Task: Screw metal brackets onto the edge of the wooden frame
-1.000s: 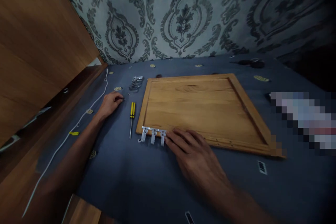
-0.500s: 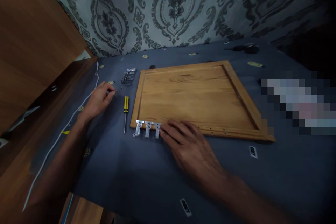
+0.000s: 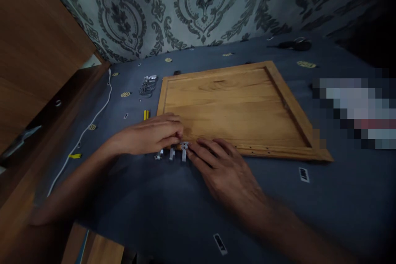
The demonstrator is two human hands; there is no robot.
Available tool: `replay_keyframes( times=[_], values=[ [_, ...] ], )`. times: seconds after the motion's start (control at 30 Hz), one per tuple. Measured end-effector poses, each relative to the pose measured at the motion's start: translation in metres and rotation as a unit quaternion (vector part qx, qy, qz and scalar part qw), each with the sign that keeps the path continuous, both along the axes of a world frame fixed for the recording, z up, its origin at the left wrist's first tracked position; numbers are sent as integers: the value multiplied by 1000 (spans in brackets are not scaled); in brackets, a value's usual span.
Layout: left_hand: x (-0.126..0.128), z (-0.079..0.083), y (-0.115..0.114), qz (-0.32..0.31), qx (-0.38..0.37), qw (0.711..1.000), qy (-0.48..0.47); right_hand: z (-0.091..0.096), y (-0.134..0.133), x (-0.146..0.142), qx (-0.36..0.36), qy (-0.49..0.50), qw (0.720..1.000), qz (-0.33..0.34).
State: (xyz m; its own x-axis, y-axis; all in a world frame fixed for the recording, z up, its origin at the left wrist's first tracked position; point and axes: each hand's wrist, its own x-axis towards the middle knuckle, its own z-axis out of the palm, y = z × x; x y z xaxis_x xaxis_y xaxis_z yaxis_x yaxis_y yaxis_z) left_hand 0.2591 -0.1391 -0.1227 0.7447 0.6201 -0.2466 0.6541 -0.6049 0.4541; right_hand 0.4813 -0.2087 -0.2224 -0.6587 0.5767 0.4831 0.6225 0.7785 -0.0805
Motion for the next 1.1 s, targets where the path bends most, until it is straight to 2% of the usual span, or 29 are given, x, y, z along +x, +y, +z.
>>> replay_keyframes(
  times=[0.23,0.53,0.8,1.1],
  values=[
    [12,1,1,-17,6,1000,7,0,0,-1,-2,5,1000,-1],
    [15,-2,3,-34,26,997,63,2,0,-1,3,-1,1000,0],
    [18,-6,1,-38,44,995,76,2,-1,-2,12,11,1000,-6],
    [24,0,-2,-45,60,990,121,6,0,-3,27,9,1000,-6]
  ],
)
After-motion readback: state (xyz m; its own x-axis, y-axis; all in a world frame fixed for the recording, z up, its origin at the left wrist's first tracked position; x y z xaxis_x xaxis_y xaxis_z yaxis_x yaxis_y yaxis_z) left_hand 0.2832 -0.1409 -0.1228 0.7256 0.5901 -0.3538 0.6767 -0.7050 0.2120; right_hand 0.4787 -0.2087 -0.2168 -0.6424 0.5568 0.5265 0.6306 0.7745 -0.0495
